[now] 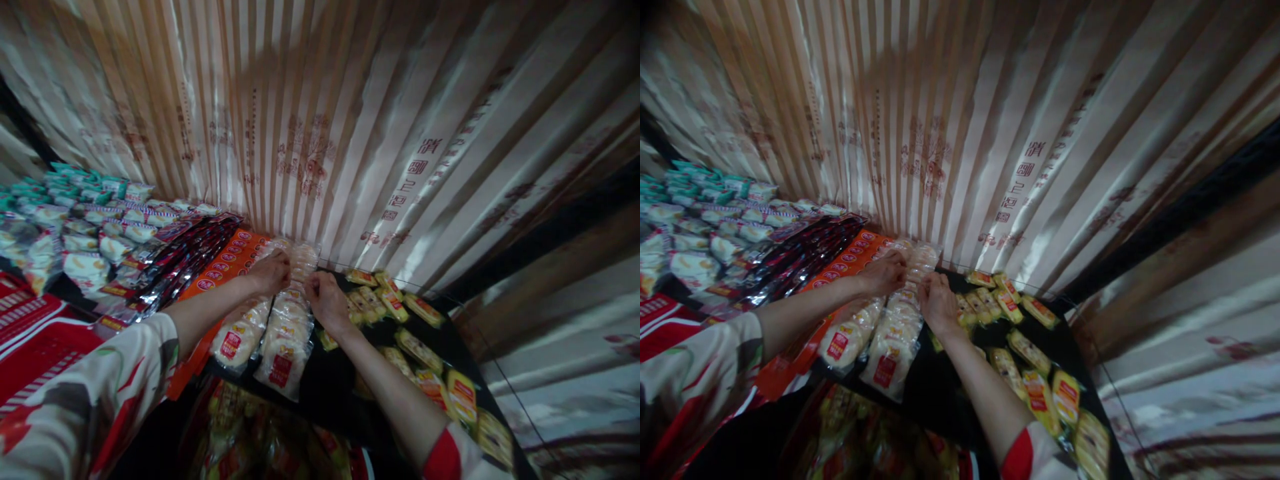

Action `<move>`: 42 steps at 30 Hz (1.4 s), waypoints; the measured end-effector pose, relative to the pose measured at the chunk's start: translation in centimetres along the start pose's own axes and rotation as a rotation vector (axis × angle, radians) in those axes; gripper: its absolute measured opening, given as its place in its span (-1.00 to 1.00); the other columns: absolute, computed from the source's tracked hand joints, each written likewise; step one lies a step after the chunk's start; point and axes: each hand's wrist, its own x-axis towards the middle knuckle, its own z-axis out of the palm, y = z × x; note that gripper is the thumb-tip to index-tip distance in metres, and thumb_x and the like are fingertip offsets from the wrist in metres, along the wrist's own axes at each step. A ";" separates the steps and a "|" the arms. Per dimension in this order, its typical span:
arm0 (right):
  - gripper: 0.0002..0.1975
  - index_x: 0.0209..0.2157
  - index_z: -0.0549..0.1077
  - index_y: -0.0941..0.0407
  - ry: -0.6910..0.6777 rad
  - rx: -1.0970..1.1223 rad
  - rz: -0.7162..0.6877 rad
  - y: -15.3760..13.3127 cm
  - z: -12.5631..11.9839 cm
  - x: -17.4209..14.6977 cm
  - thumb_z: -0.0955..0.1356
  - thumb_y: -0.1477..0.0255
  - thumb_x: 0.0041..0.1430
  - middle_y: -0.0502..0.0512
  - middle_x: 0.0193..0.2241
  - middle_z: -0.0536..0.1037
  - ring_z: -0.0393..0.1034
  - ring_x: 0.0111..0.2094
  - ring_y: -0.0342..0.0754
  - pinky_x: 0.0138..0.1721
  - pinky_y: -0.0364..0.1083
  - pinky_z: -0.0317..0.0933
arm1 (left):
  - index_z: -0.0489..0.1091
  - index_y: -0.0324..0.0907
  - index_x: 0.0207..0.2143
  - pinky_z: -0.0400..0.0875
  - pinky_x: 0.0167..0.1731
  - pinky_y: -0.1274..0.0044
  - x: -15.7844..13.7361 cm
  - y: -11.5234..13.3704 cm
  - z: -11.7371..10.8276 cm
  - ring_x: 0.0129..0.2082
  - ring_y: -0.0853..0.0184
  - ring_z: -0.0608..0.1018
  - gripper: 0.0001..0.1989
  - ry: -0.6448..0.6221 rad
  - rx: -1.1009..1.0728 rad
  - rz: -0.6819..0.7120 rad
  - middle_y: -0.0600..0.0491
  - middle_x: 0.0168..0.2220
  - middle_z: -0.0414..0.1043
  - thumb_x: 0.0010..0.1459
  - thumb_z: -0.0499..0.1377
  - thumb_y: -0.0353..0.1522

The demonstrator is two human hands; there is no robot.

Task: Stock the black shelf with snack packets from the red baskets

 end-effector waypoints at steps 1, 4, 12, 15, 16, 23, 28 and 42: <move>-0.85 -0.24 0.40 0.10 0.017 -0.013 -0.006 0.0 -0.3 -0.2 0.26 0.38 0.18 0.08 -0.29 0.44 0.36 -0.35 -0.11 -0.42 -0.18 0.09 | 0.44 -0.21 -0.49 0.31 -0.10 0.47 0.0 0.0 0.2 -0.07 0.23 0.32 -0.89 0.005 0.006 -0.003 -0.06 -0.24 0.40 0.04 0.14 -0.42; -0.82 -0.26 0.44 0.05 -0.025 -0.088 -0.029 -0.3 -1.4 -1.0 0.26 0.31 0.19 0.05 -0.31 0.46 0.37 -0.37 -0.12 -0.46 -0.18 0.04 | 0.45 -0.21 -0.48 0.32 -0.11 0.45 0.0 0.0 0.5 -0.08 0.22 0.32 -0.89 0.012 0.010 -0.003 -0.07 -0.24 0.40 0.04 0.14 -0.41; -0.79 -0.39 0.50 0.02 -0.275 -0.014 0.043 -0.3 -1.6 -1.4 0.33 0.20 0.10 -0.02 -0.46 0.55 0.41 -0.44 -0.10 -0.49 -0.18 -0.01 | 0.44 -0.22 -0.49 0.32 -0.11 0.47 -0.1 0.0 0.7 -0.07 0.22 0.32 -0.89 0.020 -0.005 -0.027 -0.05 -0.25 0.39 0.03 0.15 -0.41; -0.82 -0.40 0.49 0.05 -0.237 0.036 0.037 0.0 -0.8 -1.2 0.32 0.25 0.11 -0.03 -0.46 0.56 0.40 -0.44 -0.12 -0.48 -0.19 0.01 | 0.43 -0.22 -0.49 0.34 -0.13 0.47 -0.2 -0.1 0.9 -0.08 0.22 0.32 -0.91 0.057 -0.014 -0.037 -0.05 -0.27 0.39 0.02 0.15 -0.41; -0.81 -0.39 0.48 0.05 -0.220 0.037 0.031 0.0 -0.6 -1.2 0.31 0.25 0.12 -0.03 -0.46 0.55 0.40 -0.44 -0.12 -0.48 -0.19 0.01 | 0.43 -0.22 -0.47 0.34 -0.12 0.47 -0.3 -0.1 0.9 -0.09 0.23 0.32 -0.91 0.082 -0.018 -0.035 -0.04 -0.28 0.39 0.04 0.14 -0.41; -0.79 -0.36 0.48 0.07 -0.177 0.015 0.036 -0.3 -0.3 -1.3 0.29 0.25 0.14 0.00 -0.44 0.55 0.39 -0.43 -0.10 -0.46 -0.18 0.02 | 0.42 -0.19 -0.41 0.30 -0.03 0.41 -1.5 -0.6 0.1 -0.02 0.21 0.30 -0.92 0.135 -0.108 0.075 -0.03 -0.18 0.34 0.05 0.17 -0.36; -0.79 -0.37 0.48 0.06 -0.158 0.025 0.057 -0.3 -0.2 -1.2 0.28 0.25 0.14 0.00 -0.43 0.55 0.40 -0.42 -0.10 -0.47 -0.18 0.00 | 0.44 -0.20 -0.40 0.27 0.02 0.37 -2.0 -0.3 0.0 0.06 0.15 0.25 -0.92 0.037 -0.080 0.071 -0.06 -0.12 0.32 0.04 0.19 -0.37; -0.77 -0.31 0.41 0.09 -0.004 0.057 0.013 0.0 -1.3 -2.0 0.25 0.23 0.15 0.03 -0.42 0.50 0.38 -0.41 -0.09 -0.43 -0.17 0.09 | 0.46 -0.24 -0.48 0.25 0.05 0.40 -1.3 0.0 0.7 0.05 0.15 0.26 -0.93 0.026 -0.027 0.061 -0.07 -0.17 0.40 -0.01 0.17 -0.44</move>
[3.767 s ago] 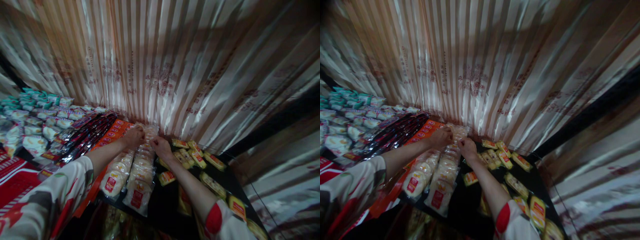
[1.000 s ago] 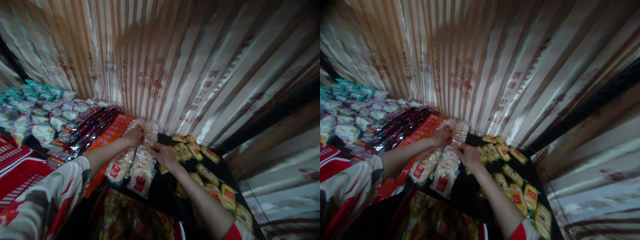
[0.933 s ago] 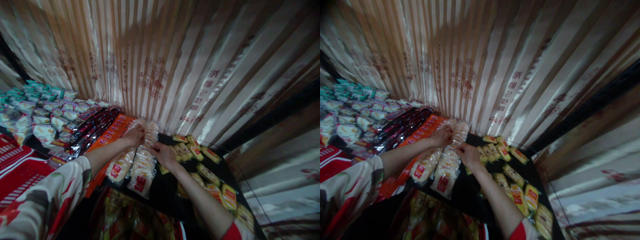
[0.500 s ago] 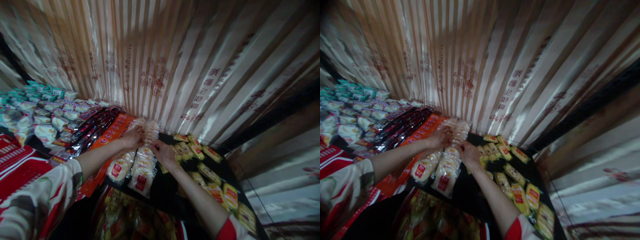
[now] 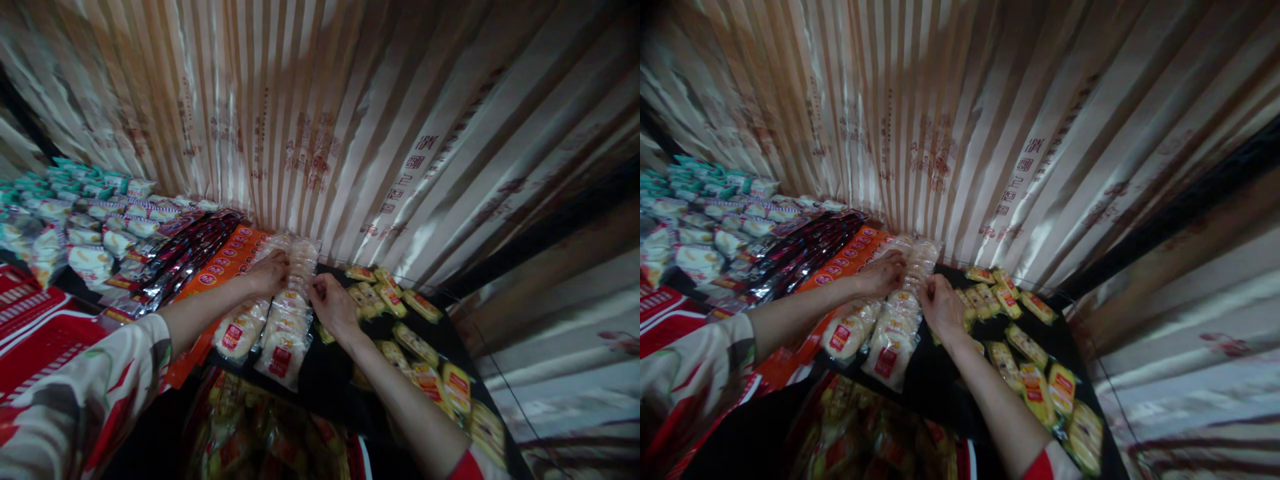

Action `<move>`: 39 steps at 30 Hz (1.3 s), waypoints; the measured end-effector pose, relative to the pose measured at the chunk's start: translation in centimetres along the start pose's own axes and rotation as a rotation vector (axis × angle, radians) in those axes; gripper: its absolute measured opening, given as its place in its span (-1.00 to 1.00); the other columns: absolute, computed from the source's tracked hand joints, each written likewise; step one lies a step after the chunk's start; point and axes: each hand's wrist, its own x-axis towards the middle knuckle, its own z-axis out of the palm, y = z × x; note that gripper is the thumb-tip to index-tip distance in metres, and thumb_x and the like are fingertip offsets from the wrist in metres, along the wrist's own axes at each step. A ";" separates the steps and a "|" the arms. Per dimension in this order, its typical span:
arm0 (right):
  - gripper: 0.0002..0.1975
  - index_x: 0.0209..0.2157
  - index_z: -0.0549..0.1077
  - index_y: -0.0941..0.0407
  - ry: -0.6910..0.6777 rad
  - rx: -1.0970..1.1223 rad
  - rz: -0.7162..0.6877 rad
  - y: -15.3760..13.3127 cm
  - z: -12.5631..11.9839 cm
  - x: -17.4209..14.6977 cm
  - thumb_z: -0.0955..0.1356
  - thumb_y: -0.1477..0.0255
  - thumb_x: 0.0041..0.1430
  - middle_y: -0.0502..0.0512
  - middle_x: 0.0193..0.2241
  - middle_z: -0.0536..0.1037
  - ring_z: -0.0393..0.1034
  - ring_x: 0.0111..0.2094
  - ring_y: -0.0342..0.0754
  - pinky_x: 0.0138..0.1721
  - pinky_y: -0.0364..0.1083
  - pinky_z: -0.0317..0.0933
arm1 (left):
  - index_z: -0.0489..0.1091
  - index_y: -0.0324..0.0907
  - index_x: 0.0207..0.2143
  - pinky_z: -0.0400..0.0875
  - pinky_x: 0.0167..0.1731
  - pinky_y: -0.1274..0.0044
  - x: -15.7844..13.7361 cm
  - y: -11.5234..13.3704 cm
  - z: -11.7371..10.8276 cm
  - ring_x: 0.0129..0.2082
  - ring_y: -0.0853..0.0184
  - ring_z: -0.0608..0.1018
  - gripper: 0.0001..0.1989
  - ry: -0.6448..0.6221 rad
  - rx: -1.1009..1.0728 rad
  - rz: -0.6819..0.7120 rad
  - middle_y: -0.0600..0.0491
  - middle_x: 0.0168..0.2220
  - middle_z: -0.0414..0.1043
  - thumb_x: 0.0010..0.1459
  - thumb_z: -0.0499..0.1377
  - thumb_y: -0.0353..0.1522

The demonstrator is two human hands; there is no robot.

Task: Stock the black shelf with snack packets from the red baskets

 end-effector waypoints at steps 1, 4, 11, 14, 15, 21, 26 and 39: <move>-0.75 -0.35 0.42 0.08 -0.031 -0.025 -0.012 -0.1 -0.4 -0.3 0.25 0.21 0.16 0.02 -0.45 0.50 0.37 -0.43 -0.09 -0.44 -0.17 0.08 | 0.46 -0.23 -0.48 0.26 0.05 0.39 0.0 0.1 0.0 0.05 0.15 0.26 -0.92 0.006 0.004 -0.005 -0.07 -0.17 0.40 -0.01 0.16 -0.44; -0.71 -0.42 0.45 0.06 -0.152 -0.084 -0.053 -0.4 -1.3 -1.1 0.24 0.17 0.16 0.01 -0.49 0.52 0.37 -0.46 -0.10 -0.45 -0.16 0.05 | 0.46 -0.22 -0.47 0.27 0.03 0.37 0.0 0.2 -0.1 0.03 0.15 0.28 -0.89 0.012 0.013 -0.004 -0.07 -0.19 0.41 0.01 0.13 -0.43; -0.83 -0.43 0.47 0.07 -0.254 0.044 -0.041 0.1 -0.8 -1.4 0.31 0.30 0.11 -0.04 -0.52 0.52 0.37 -0.47 -0.13 -0.43 -0.18 0.08 | 0.45 -0.20 -0.50 0.20 0.09 0.37 -0.2 0.0 -0.1 0.02 0.18 0.28 -0.91 0.013 0.000 -0.007 -0.05 -0.19 0.40 -0.02 0.14 -0.44; -0.85 -0.42 0.46 0.09 -0.242 0.064 -0.045 0.0 -0.4 -1.3 0.29 0.35 0.12 -0.02 -0.50 0.52 0.37 -0.46 -0.12 -0.40 -0.18 0.10 | 0.45 -0.20 -0.49 0.17 0.11 0.36 -0.2 -0.2 0.1 0.02 0.19 0.29 -0.91 0.034 0.003 0.003 -0.04 -0.19 0.40 -0.01 0.15 -0.43; -0.85 -0.41 0.45 0.09 -0.223 0.052 -0.043 0.0 -0.3 -1.3 0.28 0.36 0.13 -0.01 -0.48 0.52 0.38 -0.44 -0.12 -0.39 -0.17 0.10 | 0.45 -0.20 -0.48 0.17 0.12 0.36 -0.2 -0.2 0.2 0.01 0.20 0.29 -0.92 0.039 0.001 0.003 -0.04 -0.19 0.40 -0.01 0.15 -0.42; -0.86 -0.38 0.43 0.11 -0.143 -0.009 -0.033 -0.3 0.2 -1.3 0.25 0.40 0.15 0.04 -0.45 0.52 0.38 -0.41 -0.08 -0.38 -0.16 0.09 | 0.46 -0.18 -0.41 0.17 0.12 0.29 -0.8 0.3 -0.5 0.04 0.21 0.30 -0.89 0.087 -0.050 -0.041 -0.01 -0.17 0.40 0.06 0.14 -0.37; -0.83 -0.39 0.42 0.10 -0.118 0.021 -0.033 -0.1 0.8 -1.3 0.23 0.38 0.16 0.04 -0.47 0.51 0.37 -0.44 -0.08 -0.40 -0.15 0.09 | 0.46 -0.16 -0.29 0.21 0.10 0.27 -1.7 1.2 -1.5 0.18 0.11 0.15 -0.79 0.019 -0.091 0.036 -0.04 -0.01 0.32 0.01 0.23 -0.25; -0.70 -0.50 0.40 0.07 -0.246 -0.085 0.023 -0.5 -1.9 -4.0 0.25 0.17 0.15 -0.01 -0.55 0.46 0.32 -0.51 -0.12 -0.48 -0.17 0.02 | 0.47 -0.22 -0.40 0.19 0.14 0.26 -1.5 1.8 -1.4 0.19 0.08 0.16 -0.90 -0.028 -0.022 -0.002 -0.09 -0.01 0.32 -0.02 0.25 -0.38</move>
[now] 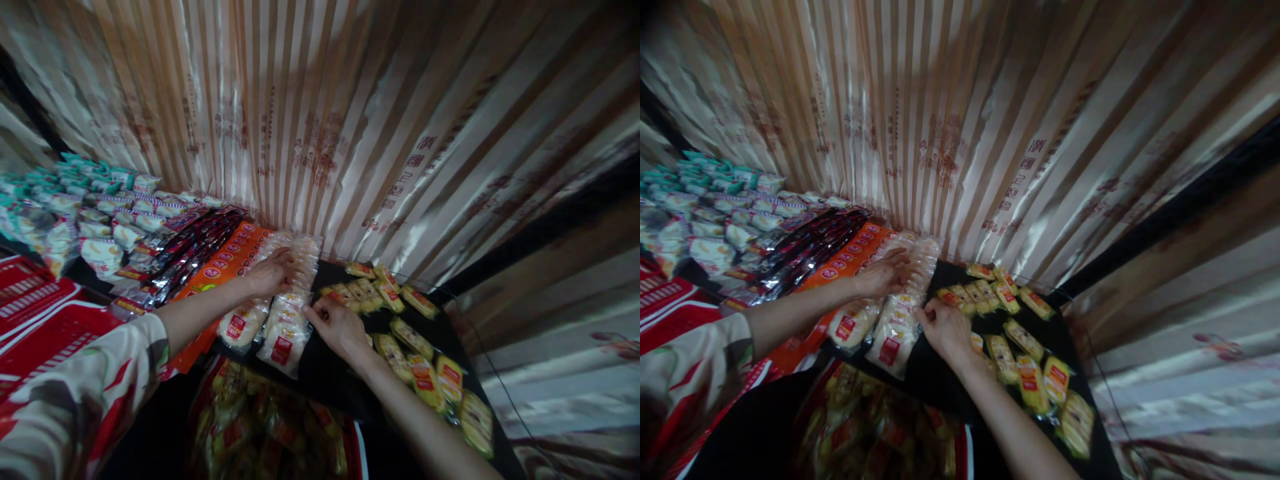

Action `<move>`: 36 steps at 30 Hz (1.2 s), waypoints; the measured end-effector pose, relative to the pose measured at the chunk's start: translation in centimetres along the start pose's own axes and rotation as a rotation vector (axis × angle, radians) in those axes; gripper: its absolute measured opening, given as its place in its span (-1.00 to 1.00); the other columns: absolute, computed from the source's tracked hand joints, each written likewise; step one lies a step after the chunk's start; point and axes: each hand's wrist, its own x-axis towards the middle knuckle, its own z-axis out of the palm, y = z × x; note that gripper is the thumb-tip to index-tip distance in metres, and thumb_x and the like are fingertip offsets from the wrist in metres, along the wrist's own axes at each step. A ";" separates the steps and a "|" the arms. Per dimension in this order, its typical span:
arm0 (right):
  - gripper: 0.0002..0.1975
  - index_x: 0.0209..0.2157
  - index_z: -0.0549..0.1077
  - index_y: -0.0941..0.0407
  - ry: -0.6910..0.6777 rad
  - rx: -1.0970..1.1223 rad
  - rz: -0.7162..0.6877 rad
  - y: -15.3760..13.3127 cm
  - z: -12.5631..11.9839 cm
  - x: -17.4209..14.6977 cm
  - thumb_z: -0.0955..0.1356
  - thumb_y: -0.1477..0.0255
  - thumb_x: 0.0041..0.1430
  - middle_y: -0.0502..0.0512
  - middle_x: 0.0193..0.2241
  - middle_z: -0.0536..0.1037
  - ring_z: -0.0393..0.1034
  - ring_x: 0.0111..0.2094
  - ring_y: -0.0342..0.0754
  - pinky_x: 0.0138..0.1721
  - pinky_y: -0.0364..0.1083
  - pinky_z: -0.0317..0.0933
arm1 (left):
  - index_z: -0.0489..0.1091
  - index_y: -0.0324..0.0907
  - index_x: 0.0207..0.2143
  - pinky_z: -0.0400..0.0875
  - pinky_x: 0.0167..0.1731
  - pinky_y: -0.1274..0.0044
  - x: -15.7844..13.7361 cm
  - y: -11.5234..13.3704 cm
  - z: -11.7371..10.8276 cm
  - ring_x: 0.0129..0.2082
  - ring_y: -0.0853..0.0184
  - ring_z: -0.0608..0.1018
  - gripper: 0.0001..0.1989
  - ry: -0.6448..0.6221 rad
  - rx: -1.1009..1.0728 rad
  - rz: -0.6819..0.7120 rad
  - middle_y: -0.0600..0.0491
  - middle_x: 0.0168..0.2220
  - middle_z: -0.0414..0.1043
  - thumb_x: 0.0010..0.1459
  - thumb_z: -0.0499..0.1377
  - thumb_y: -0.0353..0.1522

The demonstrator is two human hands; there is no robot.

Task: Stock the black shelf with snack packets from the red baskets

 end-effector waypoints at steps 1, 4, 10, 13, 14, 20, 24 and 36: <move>-0.71 -0.51 0.41 0.07 -0.018 0.020 -0.016 0.1 0.3 -0.1 0.25 0.20 0.15 -0.02 -0.55 0.47 0.32 -0.51 -0.12 -0.48 -0.17 0.02 | 0.47 -0.22 -0.43 0.19 0.13 0.26 0.0 0.0 0.0 0.18 0.07 0.16 -0.92 0.001 0.000 -0.001 -0.08 -0.01 0.32 -0.03 0.26 -0.39; -0.76 -0.50 0.41 0.08 0.013 0.126 -0.060 0.4 1.3 0.0 0.25 0.29 0.16 -0.01 -0.55 0.47 0.32 -0.50 -0.12 -0.45 -0.17 0.07 | 0.46 -0.20 -0.42 0.21 0.12 0.24 -0.1 0.3 -0.2 0.18 0.09 0.17 -0.94 0.032 -0.010 0.015 -0.04 -0.03 0.33 -0.04 0.25 -0.42; -0.77 -0.49 0.36 0.10 0.097 0.202 -0.071 -0.1 2.2 0.2 0.20 0.33 0.17 0.01 -0.58 0.44 0.31 -0.52 -0.11 -0.44 -0.16 0.11 | 0.45 -0.19 -0.40 0.23 0.11 0.26 -1.7 1.4 -1.7 0.22 0.10 0.12 -0.89 0.037 -0.069 0.088 -0.04 0.03 0.30 0.02 0.23 -0.33; -0.77 -0.48 0.37 0.10 0.100 0.211 -0.054 -0.2 2.3 0.3 0.20 0.33 0.16 0.01 -0.59 0.44 0.32 -0.52 -0.11 -0.44 -0.16 0.12 | 0.45 -0.20 -0.43 0.19 0.14 0.25 -2.6 1.9 -1.8 0.23 0.08 0.09 -0.94 0.008 -0.005 0.158 -0.07 0.06 0.29 0.01 0.23 -0.38; -0.77 -0.48 0.38 0.10 0.104 0.218 -0.049 -0.2 2.3 0.3 0.20 0.33 0.16 0.02 -0.58 0.45 0.33 -0.51 -0.10 -0.43 -0.16 0.13 | 0.45 -0.21 -0.44 0.18 0.15 0.25 -2.8 1.9 -1.6 0.24 0.07 0.07 -0.96 0.004 0.027 0.165 -0.08 0.06 0.29 0.02 0.22 -0.41; -0.66 -0.43 0.40 0.10 0.117 0.178 0.053 0.0 1.8 -1.2 0.21 0.14 0.16 0.04 -0.56 0.48 0.38 -0.50 -0.06 -0.43 -0.12 0.15 | 0.45 -0.23 -0.46 0.14 0.18 0.27 -3.1 1.9 -0.3 0.24 0.10 0.08 -0.94 0.018 0.121 0.114 -0.12 0.06 0.29 0.03 0.18 -0.43; -0.67 -0.55 0.38 0.09 -0.032 0.150 0.068 -0.5 1.3 -3.0 0.28 0.13 0.10 0.04 -0.57 0.50 0.40 -0.51 -0.06 -0.47 -0.14 0.14 | 0.44 -0.25 -0.46 0.17 0.16 0.28 -3.3 2.0 -0.2 0.21 0.12 0.13 -0.91 0.031 0.117 0.095 -0.13 0.05 0.30 0.05 0.16 -0.43; -0.74 -0.51 0.25 0.07 -0.026 0.587 0.123 -1.0 3.8 -2.4 0.24 0.19 0.11 -0.03 -0.65 0.43 0.40 -0.65 -0.09 -0.64 -0.16 0.26 | 0.37 -0.21 -0.31 0.38 -0.11 0.39 -8.4 9.3 -1.0 -0.11 0.24 0.37 -0.81 0.029 0.037 -0.015 -0.06 -0.22 0.36 0.22 -0.04 -0.43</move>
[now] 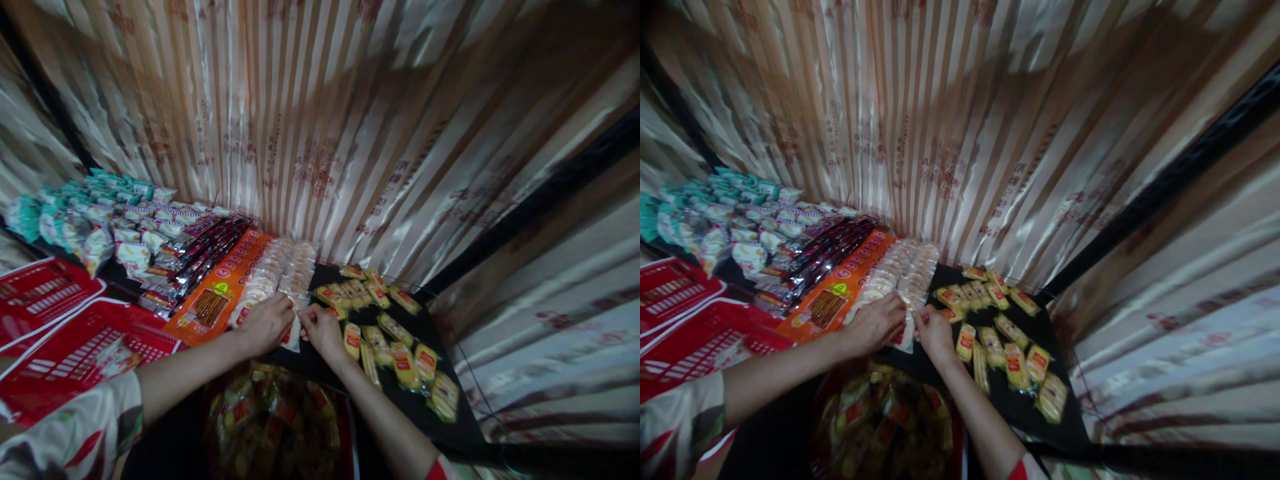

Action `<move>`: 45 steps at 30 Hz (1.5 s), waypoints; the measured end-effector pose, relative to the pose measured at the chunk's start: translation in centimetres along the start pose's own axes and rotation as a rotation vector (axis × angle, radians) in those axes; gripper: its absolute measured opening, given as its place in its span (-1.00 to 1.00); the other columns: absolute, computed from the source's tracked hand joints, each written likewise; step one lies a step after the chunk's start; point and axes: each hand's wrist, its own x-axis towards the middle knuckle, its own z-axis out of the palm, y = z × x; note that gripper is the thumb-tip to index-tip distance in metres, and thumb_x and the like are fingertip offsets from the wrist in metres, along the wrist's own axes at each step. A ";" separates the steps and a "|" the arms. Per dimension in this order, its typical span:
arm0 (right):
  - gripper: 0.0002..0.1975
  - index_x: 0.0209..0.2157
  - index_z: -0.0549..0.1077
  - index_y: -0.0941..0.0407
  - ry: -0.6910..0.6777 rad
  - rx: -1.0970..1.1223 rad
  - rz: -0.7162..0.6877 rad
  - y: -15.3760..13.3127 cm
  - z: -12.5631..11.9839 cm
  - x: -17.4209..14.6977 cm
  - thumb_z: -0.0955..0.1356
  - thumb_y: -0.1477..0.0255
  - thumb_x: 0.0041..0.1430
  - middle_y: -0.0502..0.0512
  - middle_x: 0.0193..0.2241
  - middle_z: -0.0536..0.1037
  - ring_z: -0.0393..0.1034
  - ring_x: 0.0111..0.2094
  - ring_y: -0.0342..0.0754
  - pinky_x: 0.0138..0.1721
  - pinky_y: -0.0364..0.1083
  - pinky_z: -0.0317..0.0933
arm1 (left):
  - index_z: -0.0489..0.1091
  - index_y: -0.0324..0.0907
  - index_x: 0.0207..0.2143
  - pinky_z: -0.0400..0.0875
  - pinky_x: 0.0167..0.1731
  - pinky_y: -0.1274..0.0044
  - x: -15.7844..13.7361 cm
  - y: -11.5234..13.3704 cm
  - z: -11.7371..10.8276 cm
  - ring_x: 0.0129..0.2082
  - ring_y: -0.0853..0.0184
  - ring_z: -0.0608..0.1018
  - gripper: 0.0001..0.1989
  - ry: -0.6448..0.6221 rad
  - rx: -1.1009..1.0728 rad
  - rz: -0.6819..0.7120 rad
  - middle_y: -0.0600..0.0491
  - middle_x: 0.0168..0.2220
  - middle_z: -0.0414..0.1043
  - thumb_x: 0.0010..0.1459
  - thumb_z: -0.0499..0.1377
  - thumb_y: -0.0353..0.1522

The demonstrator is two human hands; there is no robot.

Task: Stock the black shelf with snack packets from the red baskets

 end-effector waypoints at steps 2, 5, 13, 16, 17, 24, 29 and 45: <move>-0.73 -0.49 0.25 0.07 0.023 0.008 0.007 -0.1 0.2 -0.3 0.22 0.18 0.12 0.00 -0.62 0.44 0.40 -0.65 -0.08 -0.62 -0.14 0.27 | 0.37 -0.20 -0.30 0.40 -0.15 0.38 -1.6 1.7 0.7 -0.12 0.21 0.38 -0.87 -0.075 -0.006 -0.018 -0.06 -0.20 0.36 0.16 0.03 -0.42; -0.75 -0.39 0.29 0.09 0.107 -0.051 -0.008 -0.5 0.0 -1.6 0.21 0.19 0.12 0.03 -0.57 0.45 0.42 -0.61 -0.06 -0.53 -0.09 0.32 | 0.37 -0.23 -0.22 0.39 -0.08 0.35 -3.0 3.3 1.6 0.01 0.15 0.36 -0.82 -0.104 -0.005 -0.113 -0.13 -0.04 0.33 0.11 0.07 -0.46; -0.70 -0.28 0.39 0.08 0.141 -0.052 -0.064 0.8 -1.4 -12.4 0.21 0.17 0.10 0.10 -0.43 0.51 0.45 -0.48 -0.01 -0.39 -0.06 0.36 | 0.36 -0.26 -0.10 0.27 0.11 0.35 -6.5 6.8 2.5 0.20 0.12 0.22 -0.70 -0.008 -0.080 -0.212 -0.21 0.17 0.18 0.13 -0.01 -0.50; -0.65 -0.32 0.43 0.05 0.131 -0.013 -0.020 2.6 -1.8 -17.3 0.20 0.10 0.11 0.09 -0.44 0.53 0.46 -0.44 0.00 -0.37 -0.08 0.37 | 0.38 -0.19 -0.15 0.30 0.09 0.35 -9.8 9.6 3.9 0.16 0.17 0.27 -0.74 -0.028 -0.189 -0.249 -0.13 0.15 0.23 0.13 0.00 -0.47; -0.62 -0.31 0.44 0.05 0.143 0.000 0.003 3.3 -1.9 -18.8 0.20 0.07 0.10 0.09 -0.44 0.53 0.46 -0.45 0.00 -0.38 -0.08 0.37 | 0.38 -0.17 -0.15 0.30 0.09 0.35 -10.9 10.6 4.4 0.15 0.19 0.29 -0.74 -0.049 -0.220 -0.259 -0.10 0.14 0.23 0.13 0.00 -0.47; -0.53 -0.36 0.47 0.11 0.193 0.092 0.106 5.5 -2.0 -26.8 0.22 0.00 0.04 0.11 -0.49 0.55 0.44 -0.50 -0.02 -0.45 -0.12 0.34 | 0.39 -0.20 -0.08 0.11 0.18 0.35 -16.7 15.9 7.8 0.19 0.17 0.22 -0.67 -0.285 -0.334 -0.334 -0.10 0.18 0.19 0.12 -0.02 -0.43; -0.57 -0.40 0.49 0.10 0.168 0.025 0.071 5.4 -0.3 -29.6 0.24 0.03 0.03 0.05 -0.56 0.52 0.40 -0.54 -0.04 -0.50 -0.13 0.30 | 0.29 -0.35 0.06 -0.03 0.22 0.28 -18.9 18.1 8.0 0.26 0.07 0.08 -0.54 -0.400 -0.328 -0.396 -0.22 0.23 0.09 0.08 0.03 -0.39; -0.62 -0.41 0.47 0.11 0.004 0.151 0.138 7.9 6.8 -31.0 0.25 0.09 0.01 0.05 -0.60 0.49 0.39 -0.57 -0.03 -0.48 -0.10 0.26 | 0.04 -0.27 0.23 -0.01 0.22 0.31 -22.9 18.0 12.3 0.27 0.13 0.07 -0.35 -0.410 -0.381 -0.378 -0.14 0.27 0.01 0.03 0.01 -0.49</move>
